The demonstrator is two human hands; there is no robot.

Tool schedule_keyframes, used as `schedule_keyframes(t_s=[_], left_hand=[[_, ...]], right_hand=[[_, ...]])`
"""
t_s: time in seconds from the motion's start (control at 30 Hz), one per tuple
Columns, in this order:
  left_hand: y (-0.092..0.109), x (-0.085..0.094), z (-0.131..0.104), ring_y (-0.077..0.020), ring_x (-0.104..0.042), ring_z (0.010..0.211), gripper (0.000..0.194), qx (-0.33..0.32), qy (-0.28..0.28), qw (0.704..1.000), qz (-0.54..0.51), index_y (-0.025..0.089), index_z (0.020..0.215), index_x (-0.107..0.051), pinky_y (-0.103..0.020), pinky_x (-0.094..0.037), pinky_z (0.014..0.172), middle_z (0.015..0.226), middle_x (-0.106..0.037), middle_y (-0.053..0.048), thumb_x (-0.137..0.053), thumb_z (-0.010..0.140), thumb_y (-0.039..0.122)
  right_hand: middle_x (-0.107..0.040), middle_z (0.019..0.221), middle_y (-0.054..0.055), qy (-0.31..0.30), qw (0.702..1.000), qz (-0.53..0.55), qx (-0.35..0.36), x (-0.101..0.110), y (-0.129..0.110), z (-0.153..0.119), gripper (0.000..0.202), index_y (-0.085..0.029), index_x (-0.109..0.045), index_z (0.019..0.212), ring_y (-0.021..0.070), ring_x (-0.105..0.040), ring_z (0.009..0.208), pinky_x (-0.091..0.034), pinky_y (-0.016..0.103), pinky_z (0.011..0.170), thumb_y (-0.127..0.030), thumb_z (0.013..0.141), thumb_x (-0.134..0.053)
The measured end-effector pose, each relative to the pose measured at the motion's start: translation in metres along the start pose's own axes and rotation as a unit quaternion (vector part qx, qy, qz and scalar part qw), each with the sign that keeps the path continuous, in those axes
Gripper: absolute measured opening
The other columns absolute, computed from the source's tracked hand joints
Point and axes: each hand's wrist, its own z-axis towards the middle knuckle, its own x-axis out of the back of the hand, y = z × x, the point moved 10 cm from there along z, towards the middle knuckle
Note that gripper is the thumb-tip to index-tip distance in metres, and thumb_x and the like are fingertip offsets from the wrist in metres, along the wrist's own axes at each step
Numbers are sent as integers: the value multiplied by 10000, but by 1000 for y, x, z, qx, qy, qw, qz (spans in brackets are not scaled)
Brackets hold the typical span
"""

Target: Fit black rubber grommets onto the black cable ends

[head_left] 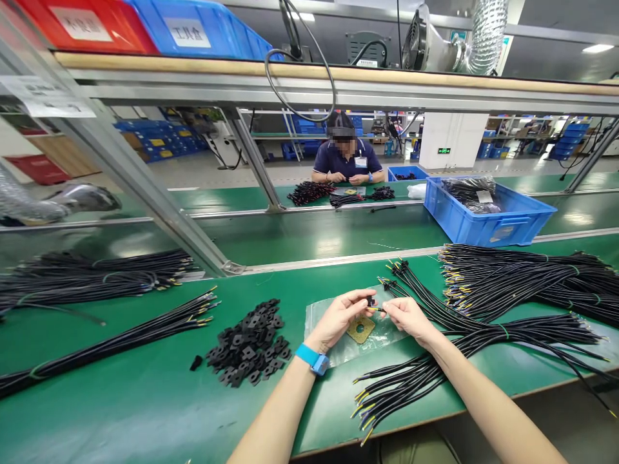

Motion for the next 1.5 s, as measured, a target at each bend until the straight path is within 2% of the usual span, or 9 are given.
schedule_keyframes(t_s=[0.13,0.27,0.5,0.97,1.3,1.5], left_hand=[[0,-5,-2,-165,-665,809,387,5,-19,1000,-5,180,1109,-697,-298,-496,802,989,-721,-81,-736,769,360],[2,-6,-3,-158,-654,776,388,2,-25,1000,-8,170,1113,-691,-297,-489,796,905,-722,-71,-728,778,361],[6,-5,-4,-152,-656,775,374,-6,-12,1000,1,160,1076,-703,-276,-497,782,890,-719,-67,-738,765,365],[12,4,-3,-174,-662,734,412,-57,91,985,131,138,1022,-709,-313,-536,758,881,-723,-76,-740,726,422],[13,6,-3,-174,-655,772,371,-87,102,978,158,145,1000,-697,-296,-527,748,896,-717,-73,-739,727,393],[24,6,-6,-151,-615,722,275,-142,123,951,247,154,937,-712,-265,-500,691,823,-700,-45,-696,774,374]], right_hand=[[-243,424,-121,-23,998,35,-36,-4,5,-1,554,-148,-616,700,46,-127,402,-98,220,416,-702,685,-620],[-254,417,-126,-12,997,58,-45,-1,9,1,532,-152,-594,686,37,-121,391,-88,221,409,-682,674,-640],[-257,397,-132,16,995,77,-54,3,16,3,531,-150,-592,687,33,-124,380,-87,214,392,-675,646,-663],[-250,382,-126,56,997,32,-43,8,17,6,500,-143,-605,679,41,-135,367,-100,218,386,-643,683,-615],[-250,376,-131,56,995,54,-59,7,24,6,475,-148,-592,686,39,-139,347,-88,208,362,-622,694,-628],[-243,387,-138,54,994,60,-76,7,26,5,452,-150,-581,699,34,-136,347,-85,211,362,-601,707,-616]])
